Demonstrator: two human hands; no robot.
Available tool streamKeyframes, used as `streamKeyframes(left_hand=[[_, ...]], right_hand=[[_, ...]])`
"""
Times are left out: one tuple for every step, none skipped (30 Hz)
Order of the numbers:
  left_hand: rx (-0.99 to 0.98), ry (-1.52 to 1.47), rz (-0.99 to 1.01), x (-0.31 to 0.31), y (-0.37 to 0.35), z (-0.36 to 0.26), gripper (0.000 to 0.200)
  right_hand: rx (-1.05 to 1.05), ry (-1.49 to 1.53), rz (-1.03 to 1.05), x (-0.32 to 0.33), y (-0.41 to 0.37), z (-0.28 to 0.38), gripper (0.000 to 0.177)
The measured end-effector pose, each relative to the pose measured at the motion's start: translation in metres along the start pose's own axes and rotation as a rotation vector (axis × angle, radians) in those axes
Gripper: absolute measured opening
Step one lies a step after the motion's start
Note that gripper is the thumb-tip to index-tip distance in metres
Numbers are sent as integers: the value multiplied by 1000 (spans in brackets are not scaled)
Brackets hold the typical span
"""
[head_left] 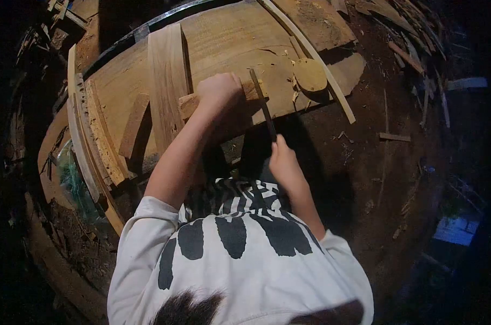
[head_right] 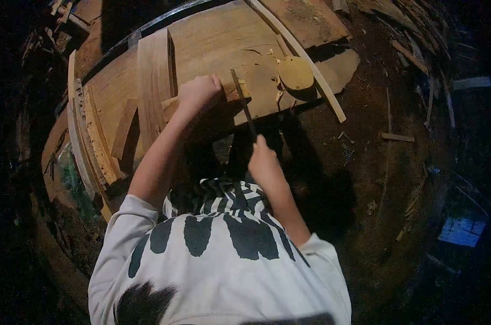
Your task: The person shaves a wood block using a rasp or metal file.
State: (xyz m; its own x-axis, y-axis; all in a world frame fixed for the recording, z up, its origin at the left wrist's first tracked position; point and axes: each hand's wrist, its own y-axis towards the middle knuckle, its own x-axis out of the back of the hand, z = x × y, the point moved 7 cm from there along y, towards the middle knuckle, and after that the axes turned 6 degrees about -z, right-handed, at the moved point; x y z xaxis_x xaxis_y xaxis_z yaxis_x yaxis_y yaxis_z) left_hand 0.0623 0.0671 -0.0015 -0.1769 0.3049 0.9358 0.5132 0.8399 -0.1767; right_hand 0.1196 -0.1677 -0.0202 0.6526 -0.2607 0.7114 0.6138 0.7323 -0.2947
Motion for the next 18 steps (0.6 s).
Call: streamKeyframes(left_hand=[[4, -5, 1, -2, 1, 1, 53], [8, -1, -1, -3, 2, 2, 53], [-11, -4, 0, -4, 3, 1, 53], [-33, -5, 3, -5, 2, 1, 52], [-37, 2, 3, -7, 2, 2, 52], [-60, 5, -10, -9, 3, 2, 52], [-82, 4, -25, -8, 2, 0, 52], [-85, 5, -28, -8, 2, -2, 52], [-77, 8, -36, -6, 0, -2, 52], [-68, 13, -45, -4, -2, -2, 52], [-69, 16, -47, -4, -3, -3, 52], [-55, 19, -99, -1, -4, -2, 52], [-42, 21, -150, 2, -5, -2, 52], [-41, 22, -149, 1, -5, -1, 52], [-34, 19, -137, 2, -5, -2, 51], [-26, 14, -127, 3, -5, -2, 51], [-21, 12, -128, 4, -5, -2, 51], [-22, 3, -108, 4, -5, -2, 51]], right_hand=[[-50, -25, 29, 3, -10, -5, 20], [-47, -21, 32, 6, -13, -6, 20], [-49, 6, 29, 7, -16, -7, 20], [-54, 34, 24, 8, -18, -6, 20], [-23, 76, -8, 8, -13, 1, 18], [-25, 81, -11, 5, -2, 5, 18], [35, 50, -22, 1, 14, 12, 17], [97, 17, -32, 0, 29, 20, 17], [99, 18, -35, 0, 43, 25, 17], [115, 13, -39, 0, 57, 30, 17], [132, 8, -42, 0, 62, 34, 16], [133, 11, -42, 1, 61, 35, 16], [106, -7, -26, 1, 59, 35, 17], [77, -27, -9, 1, 55, 34, 17], [78, -28, -8, 2, 48, 31, 17], [41, -29, 13, 2, 36, 24, 17], [4, -31, 35, 1, 26, 18, 17], [8, -34, 39, 3, 17, 17, 17]])
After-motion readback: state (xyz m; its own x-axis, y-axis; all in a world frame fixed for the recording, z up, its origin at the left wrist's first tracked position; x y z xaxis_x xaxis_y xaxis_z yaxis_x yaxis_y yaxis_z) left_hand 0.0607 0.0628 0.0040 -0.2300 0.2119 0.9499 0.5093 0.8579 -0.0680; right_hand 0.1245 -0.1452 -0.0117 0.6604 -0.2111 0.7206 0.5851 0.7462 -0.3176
